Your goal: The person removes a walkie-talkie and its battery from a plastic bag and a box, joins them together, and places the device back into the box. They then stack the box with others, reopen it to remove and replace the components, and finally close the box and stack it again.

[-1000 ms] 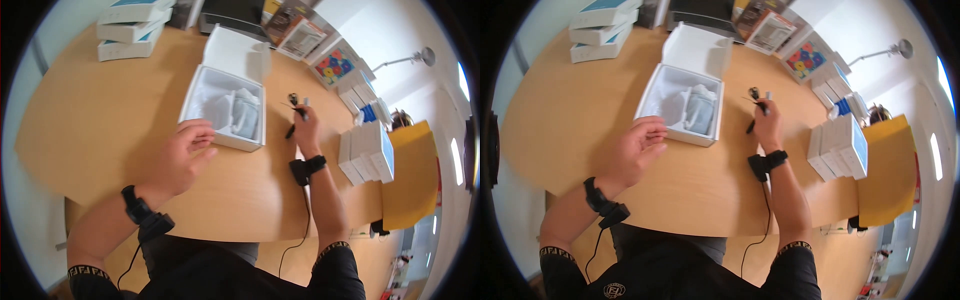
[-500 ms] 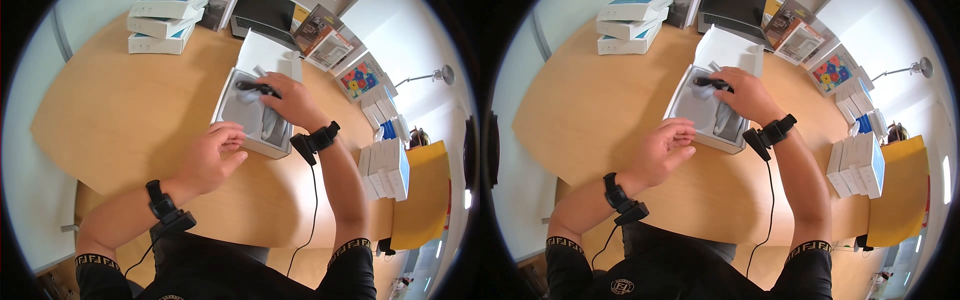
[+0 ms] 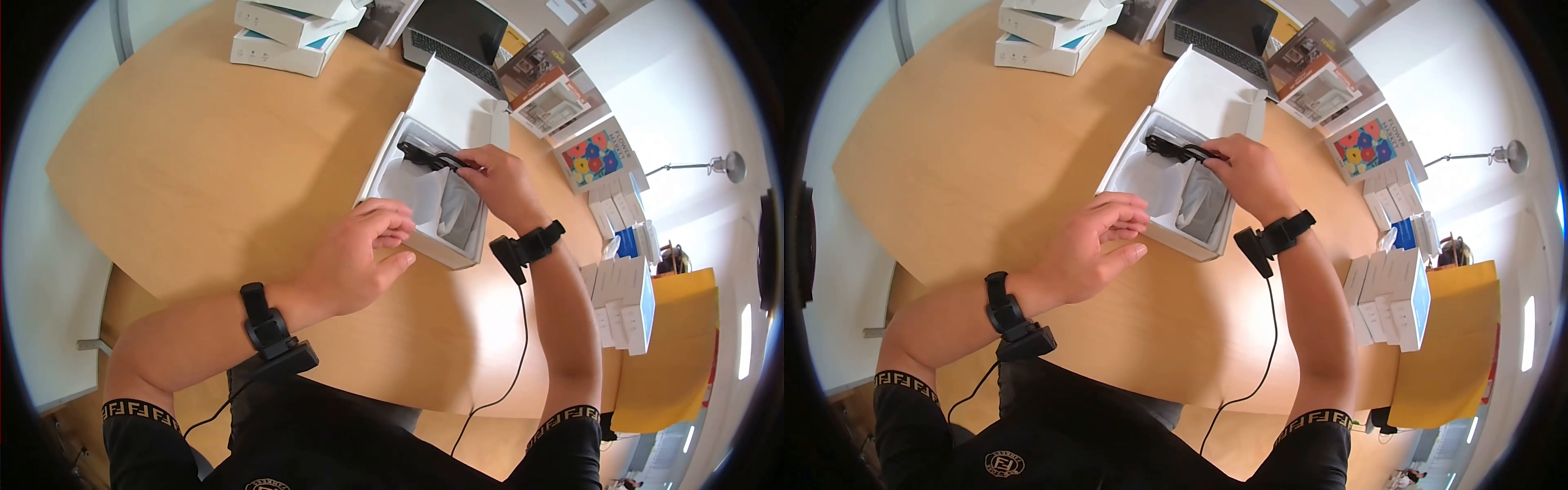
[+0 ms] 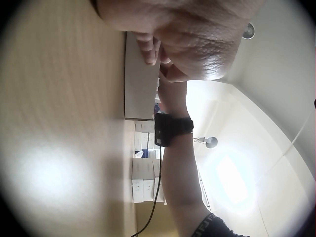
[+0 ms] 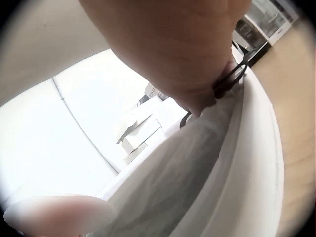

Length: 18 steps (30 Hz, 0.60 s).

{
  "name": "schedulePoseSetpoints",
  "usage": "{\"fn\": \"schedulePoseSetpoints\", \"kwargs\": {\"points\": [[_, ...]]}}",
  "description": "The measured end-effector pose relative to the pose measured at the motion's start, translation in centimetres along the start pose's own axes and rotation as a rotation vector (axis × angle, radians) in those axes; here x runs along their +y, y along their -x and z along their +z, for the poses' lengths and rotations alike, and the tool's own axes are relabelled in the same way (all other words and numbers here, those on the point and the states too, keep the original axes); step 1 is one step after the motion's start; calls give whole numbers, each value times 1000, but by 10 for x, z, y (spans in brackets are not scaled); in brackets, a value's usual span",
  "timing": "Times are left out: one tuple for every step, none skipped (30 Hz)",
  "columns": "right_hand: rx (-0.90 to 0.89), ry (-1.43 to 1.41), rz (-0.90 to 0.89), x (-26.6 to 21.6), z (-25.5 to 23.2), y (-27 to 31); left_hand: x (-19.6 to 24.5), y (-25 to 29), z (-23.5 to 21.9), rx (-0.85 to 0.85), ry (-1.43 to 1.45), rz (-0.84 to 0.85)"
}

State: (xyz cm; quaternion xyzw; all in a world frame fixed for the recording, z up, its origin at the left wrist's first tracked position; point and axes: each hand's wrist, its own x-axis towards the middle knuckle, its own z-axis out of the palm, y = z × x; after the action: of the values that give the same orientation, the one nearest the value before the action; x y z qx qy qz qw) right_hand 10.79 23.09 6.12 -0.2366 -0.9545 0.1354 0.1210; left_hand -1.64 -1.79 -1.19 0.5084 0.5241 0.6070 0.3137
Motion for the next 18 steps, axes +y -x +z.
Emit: {"fn": "schedulePoseSetpoints", "kwargs": {"points": [[1, 0, -3, 1, 4, -2, 1, 0, -1, -4, -6, -7], [19, 17, -49, 1, 7, -3, 2, 0, -1, -9, -11, -14], [36, 34, -94, 1, 8, -4, 2, 0, -1, -8, -12, -12], [36, 36, -96, 1, 8, -4, 2, 0, -1, -10, -4, -13], [39, -26, -67, 0, 6, -4, 1, 0, -1, -10, 4, -14], [39, -85, -37, -2, 4, -5, 0, 0, -1, -5, 8, -12], [34, -81, -41, -2, 1, -5, 0, 0, -1, -7, 12, -13], [134, -99, 19, -2, -3, -5, -1, 0, -1, -7, 16, -14], [234, -119, 80, 0, -8, -5, -2, 0, -1, -1, 21, -14], [230, -115, 77, 9, -11, -7, -3, 0, 0, 2, 17, -4], [427, 61, -11, 24, -11, -10, -4, 0, 1, 3, 13, 6], [624, 239, -101, 34, -11, -11, -4, 0, 1, 6, 16, 8], [580, 263, 35, 44, -11, -10, -4, 0, 1, 7, 16, 8], [580, 266, 32, 47, -8, -10, -3, 0, 1, 9, 15, 9], [523, 3, 264, 50, -4, -11, -3, 0, 1, 11, 15, 11], [454, -261, 492, 53, -1, -13, -2, 0, 1, 7, 13, 7], [454, -260, 488, 53, 4, -12, -2, -1, 0, 3, 11, 2], [416, -641, 563, 53, 9, -10, -1, -1, 0, 5, 12, 4]]}}
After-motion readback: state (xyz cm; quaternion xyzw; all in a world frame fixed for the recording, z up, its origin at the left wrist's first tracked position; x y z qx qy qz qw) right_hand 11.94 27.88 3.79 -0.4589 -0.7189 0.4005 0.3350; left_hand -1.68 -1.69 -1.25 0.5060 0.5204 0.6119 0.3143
